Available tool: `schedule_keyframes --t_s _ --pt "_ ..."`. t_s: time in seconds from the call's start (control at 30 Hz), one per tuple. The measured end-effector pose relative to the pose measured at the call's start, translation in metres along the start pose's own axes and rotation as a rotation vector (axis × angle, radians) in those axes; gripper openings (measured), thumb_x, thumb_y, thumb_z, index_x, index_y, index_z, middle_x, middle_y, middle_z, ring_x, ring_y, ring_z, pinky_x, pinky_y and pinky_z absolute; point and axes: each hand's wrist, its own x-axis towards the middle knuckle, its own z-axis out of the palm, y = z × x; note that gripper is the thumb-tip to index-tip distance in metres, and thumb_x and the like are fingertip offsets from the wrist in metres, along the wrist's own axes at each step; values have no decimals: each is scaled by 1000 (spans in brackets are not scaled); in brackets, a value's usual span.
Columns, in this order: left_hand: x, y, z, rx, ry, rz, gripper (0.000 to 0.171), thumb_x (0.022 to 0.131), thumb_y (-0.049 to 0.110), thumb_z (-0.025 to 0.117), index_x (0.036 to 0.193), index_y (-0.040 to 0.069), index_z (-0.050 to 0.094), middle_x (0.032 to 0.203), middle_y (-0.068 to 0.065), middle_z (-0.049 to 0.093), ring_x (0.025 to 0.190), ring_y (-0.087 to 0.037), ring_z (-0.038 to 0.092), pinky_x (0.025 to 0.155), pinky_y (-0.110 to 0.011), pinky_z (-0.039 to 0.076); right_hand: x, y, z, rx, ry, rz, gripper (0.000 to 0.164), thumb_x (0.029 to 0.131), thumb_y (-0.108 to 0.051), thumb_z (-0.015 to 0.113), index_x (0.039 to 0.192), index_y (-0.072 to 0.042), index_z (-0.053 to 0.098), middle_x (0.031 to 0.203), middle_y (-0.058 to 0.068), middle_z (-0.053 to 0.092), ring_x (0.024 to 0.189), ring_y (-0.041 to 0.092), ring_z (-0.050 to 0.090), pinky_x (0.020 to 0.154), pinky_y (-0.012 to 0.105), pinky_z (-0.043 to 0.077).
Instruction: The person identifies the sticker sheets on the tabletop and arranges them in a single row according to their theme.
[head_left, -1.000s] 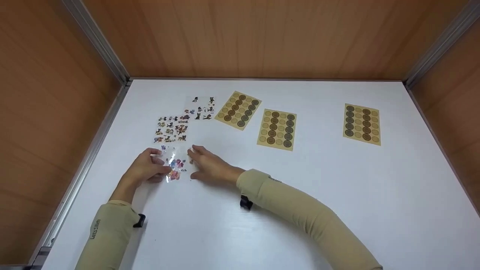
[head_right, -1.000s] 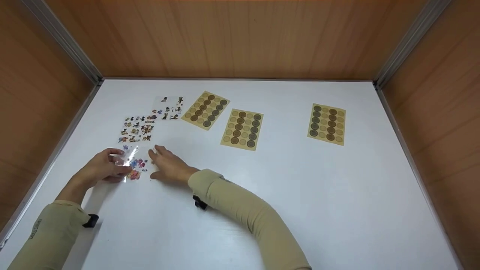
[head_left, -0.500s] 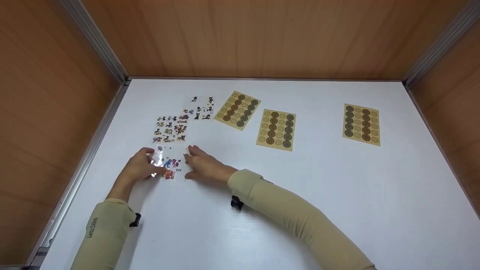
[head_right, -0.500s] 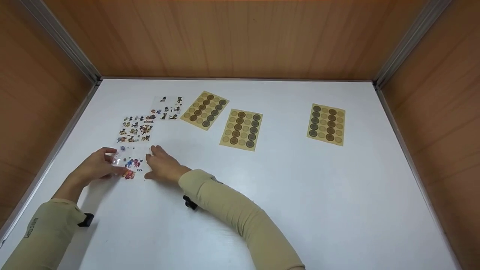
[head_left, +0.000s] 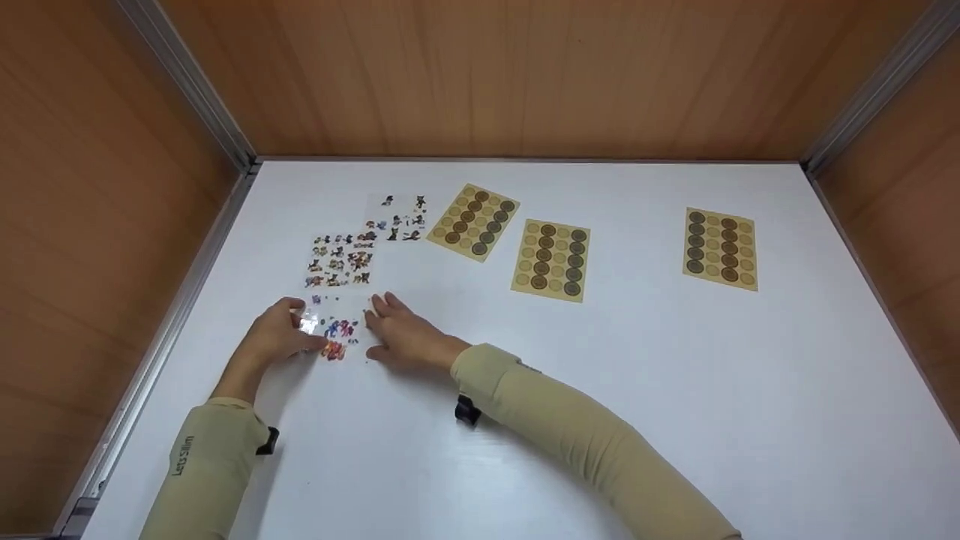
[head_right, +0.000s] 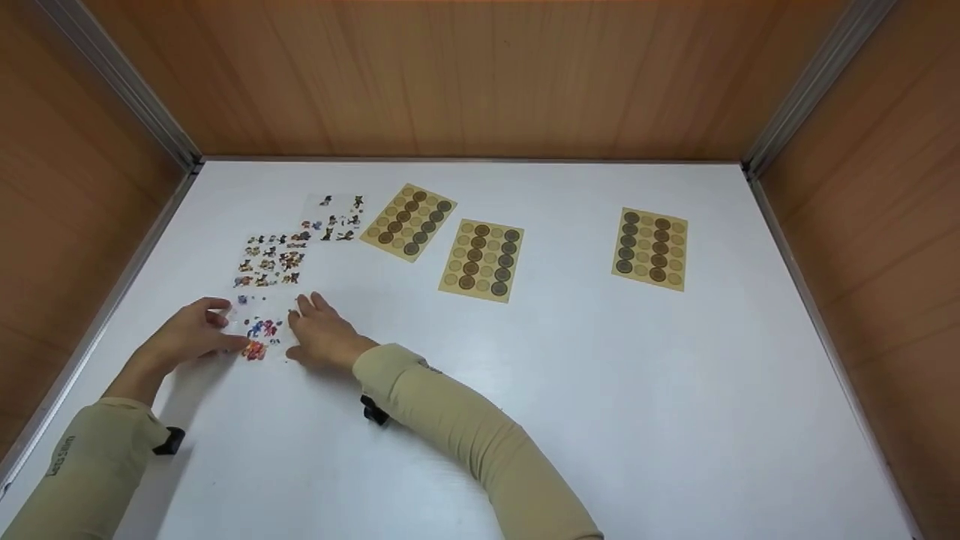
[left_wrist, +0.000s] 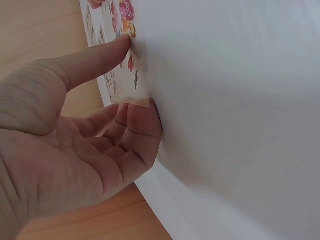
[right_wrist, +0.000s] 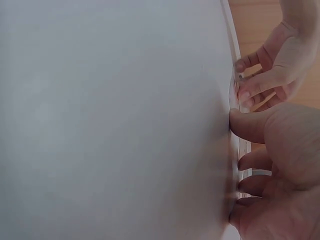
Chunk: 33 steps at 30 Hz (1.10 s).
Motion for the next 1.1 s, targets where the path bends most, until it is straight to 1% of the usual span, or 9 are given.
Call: schedule_keyframes --t_s 0.07,0.17,0.43,0.6,0.7,0.83,0.97,1.03,1.1 --pt "1 1 -1 1 0 0 89 86 18 80 151 -12 26 135 -33 46 115 -42 52 97 -52 48 0 0 1 0 4 8 66 102 -32 62 155 0 38 165 22 17 154 33 10 123 30 4" --pt "0 1 -1 4 -3 -1 89 87 17 79 151 -12 26 135 -34 46 118 -45 50 100 -55 45 1 0 3 17 8 21 66 102 -32 62 155 -2 38 165 23 17 154 32 10 123 29 5" --pt "-2 0 -1 21 1 28 87 86 19 80 148 -14 28 130 -32 48 111 -42 51 97 -54 45 0 0 3 37 9 33 66 102 -33 62 156 -3 37 165 23 15 154 31 8 123 29 6" --pt "-2 2 -2 14 -5 37 87 87 18 79 149 -13 27 133 -34 47 115 -44 50 100 -57 43 -2 0 2 43 11 35 66 103 -33 61 156 -4 36 165 22 14 154 31 7 123 29 5" --pt "-4 3 -4 15 -12 44 87 88 18 78 150 -14 26 135 -36 45 118 -47 49 102 -59 42 -2 -1 2 50 11 42 66 103 -34 61 157 -4 36 166 22 13 155 31 6 123 29 5" --pt "-6 6 -6 49 -25 47 86 89 21 76 149 -15 26 134 -38 46 117 -48 50 100 -60 43 -2 -2 3 35 15 54 65 103 -34 60 157 -6 37 166 21 14 155 30 6 123 29 6" --pt "-6 10 -12 114 -38 42 86 91 26 75 148 -16 26 133 -39 47 117 -49 51 99 -60 44 -2 -3 5 13 33 50 64 103 -35 60 156 -7 38 165 20 17 154 32 8 123 31 9" --pt "-4 12 -16 135 -19 55 83 91 25 74 148 -15 29 133 -39 47 118 -52 50 99 -62 43 -2 -3 4 -5 53 40 63 103 -35 60 156 -8 40 165 19 19 153 35 10 123 34 11" --pt "-2 14 -19 155 39 109 76 92 22 73 146 -15 34 132 -39 49 119 -53 50 99 -63 43 -2 -3 2 -38 85 35 61 103 -36 60 155 -9 42 165 18 21 153 37 13 123 41 16"
